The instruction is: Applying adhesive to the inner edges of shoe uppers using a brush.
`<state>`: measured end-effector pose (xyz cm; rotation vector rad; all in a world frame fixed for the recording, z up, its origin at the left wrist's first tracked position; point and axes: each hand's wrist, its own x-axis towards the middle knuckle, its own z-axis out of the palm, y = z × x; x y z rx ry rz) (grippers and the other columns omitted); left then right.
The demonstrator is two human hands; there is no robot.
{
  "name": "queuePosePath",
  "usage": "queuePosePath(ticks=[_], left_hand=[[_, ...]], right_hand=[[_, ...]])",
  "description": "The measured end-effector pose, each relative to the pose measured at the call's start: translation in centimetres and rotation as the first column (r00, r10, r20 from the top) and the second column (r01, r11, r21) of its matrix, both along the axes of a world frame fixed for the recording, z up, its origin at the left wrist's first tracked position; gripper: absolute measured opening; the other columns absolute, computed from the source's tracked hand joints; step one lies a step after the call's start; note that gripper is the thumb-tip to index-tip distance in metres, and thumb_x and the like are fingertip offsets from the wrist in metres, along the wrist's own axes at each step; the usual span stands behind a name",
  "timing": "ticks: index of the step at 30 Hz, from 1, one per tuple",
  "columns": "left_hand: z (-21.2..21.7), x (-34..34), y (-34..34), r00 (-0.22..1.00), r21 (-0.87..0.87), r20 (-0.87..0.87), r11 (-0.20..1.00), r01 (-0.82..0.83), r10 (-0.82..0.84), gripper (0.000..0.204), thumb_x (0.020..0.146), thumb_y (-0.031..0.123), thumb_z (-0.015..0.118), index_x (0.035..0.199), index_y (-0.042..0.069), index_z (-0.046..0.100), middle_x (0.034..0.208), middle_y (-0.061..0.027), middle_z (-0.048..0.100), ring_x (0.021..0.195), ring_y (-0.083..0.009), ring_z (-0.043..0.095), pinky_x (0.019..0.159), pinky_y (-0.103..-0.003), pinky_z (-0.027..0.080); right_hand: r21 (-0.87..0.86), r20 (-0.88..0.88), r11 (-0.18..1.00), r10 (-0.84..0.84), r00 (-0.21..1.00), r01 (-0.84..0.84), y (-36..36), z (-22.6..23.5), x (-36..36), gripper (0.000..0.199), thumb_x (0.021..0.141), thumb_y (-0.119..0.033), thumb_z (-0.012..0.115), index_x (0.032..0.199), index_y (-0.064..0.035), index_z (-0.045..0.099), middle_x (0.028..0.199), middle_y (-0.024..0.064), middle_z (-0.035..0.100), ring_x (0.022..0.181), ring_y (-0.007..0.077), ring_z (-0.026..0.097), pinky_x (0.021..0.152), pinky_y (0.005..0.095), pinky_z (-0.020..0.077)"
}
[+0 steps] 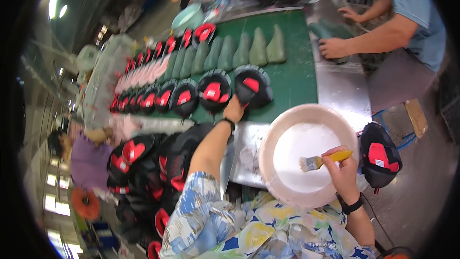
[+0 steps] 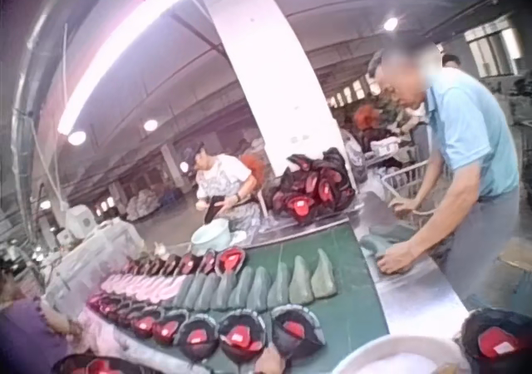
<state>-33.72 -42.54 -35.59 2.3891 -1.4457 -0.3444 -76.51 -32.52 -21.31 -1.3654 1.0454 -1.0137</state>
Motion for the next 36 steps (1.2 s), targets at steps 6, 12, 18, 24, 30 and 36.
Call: queuePosePath(ticks=[6,12,18,24,30,36], left_hand=[[15.5,0.9,8.0,0.845,-0.126,0.057,0.835,0.535,-0.532,0.036,0.081,-0.001,0.051,0.115,0.006,0.061,0.103,-0.0178,0.067,0.097,-0.0326,0.065,0.087,-0.041,0.051],[25.2,5.0,21.6,0.854,0.331,0.023,0.81,0.485,-0.52,0.074,0.069,-0.007,0.058,0.139,0.014,0.045,0.139,-0.0145,0.048,0.131,-0.0337,0.042,0.105,-0.04,0.038],[15.9,2.2,26.6,0.681,0.437,0.432,0.798,0.415,-0.591,0.09,0.064,-0.001,0.064,0.145,0.028,0.036,0.156,-0.0112,0.021,0.14,-0.04,0.024,0.109,-0.057,0.024],[18.2,2.5,25.0,0.675,0.276,0.372,0.77,0.576,-0.638,0.046,0.066,-0.002,0.058,0.11,0.012,0.062,0.118,-0.0106,0.057,0.115,-0.0328,0.051,0.088,-0.044,0.042],[26.6,4.8,28.7,0.947,-0.306,0.317,0.94,0.151,-0.049,0.047,0.068,-0.009,0.058,0.114,0.001,0.056,0.112,-0.0159,0.06,0.106,-0.0316,0.057,0.092,-0.037,0.046],[24.6,8.7,29.4,0.977,-0.54,0.142,0.815,0.209,-0.157,0.031,0.097,0.01,0.047,0.123,-0.004,0.058,0.125,-0.0176,0.057,0.115,-0.0259,0.054,0.104,-0.039,0.038]], right_hand=[[0.016,-0.053,0.994,0.109,0.993,-0.108,-1.3,0.6,-1.0,0.012,0.089,-0.003,0.061,0.1,-0.0009,0.056,0.096,0.0057,0.059,0.09,0.0123,0.058,0.081,0.0247,0.0469],[0.029,-0.072,0.992,0.127,0.989,-0.126,-2.5,0.9,-0.8,0.01,0.091,-0.006,0.061,0.097,-0.0014,0.056,0.094,0.0046,0.06,0.085,0.0099,0.059,0.076,0.0229,0.0476],[0.05,-0.097,0.984,0.174,0.98,-0.169,-3.8,1.5,1.3,0.012,0.088,-0.007,0.065,0.096,-0.0014,0.057,0.09,0.0036,0.061,0.081,0.0092,0.059,0.072,0.0222,0.0476],[-0.142,-0.356,0.911,0.319,0.878,-0.388,-3.6,1.9,3.5,0.017,0.083,-0.013,0.069,0.087,-0.0001,0.059,0.075,0.0083,0.062,0.068,0.0155,0.06,0.063,0.0286,0.047],[-0.124,-0.513,0.934,0.229,0.827,-0.336,-4.2,-0.7,4.3,0.017,0.084,-0.011,0.069,0.085,0.0011,0.058,0.081,0.0106,0.064,0.068,0.0178,0.062,0.065,0.0293,0.0496],[-0.081,-0.647,0.618,0.564,0.513,-0.782,-0.7,0.2,6.8,0.021,0.08,-0.014,0.069,0.09,-0.0006,0.058,0.084,0.0183,0.065,0.082,0.0376,0.063,0.074,0.0436,0.0486]])
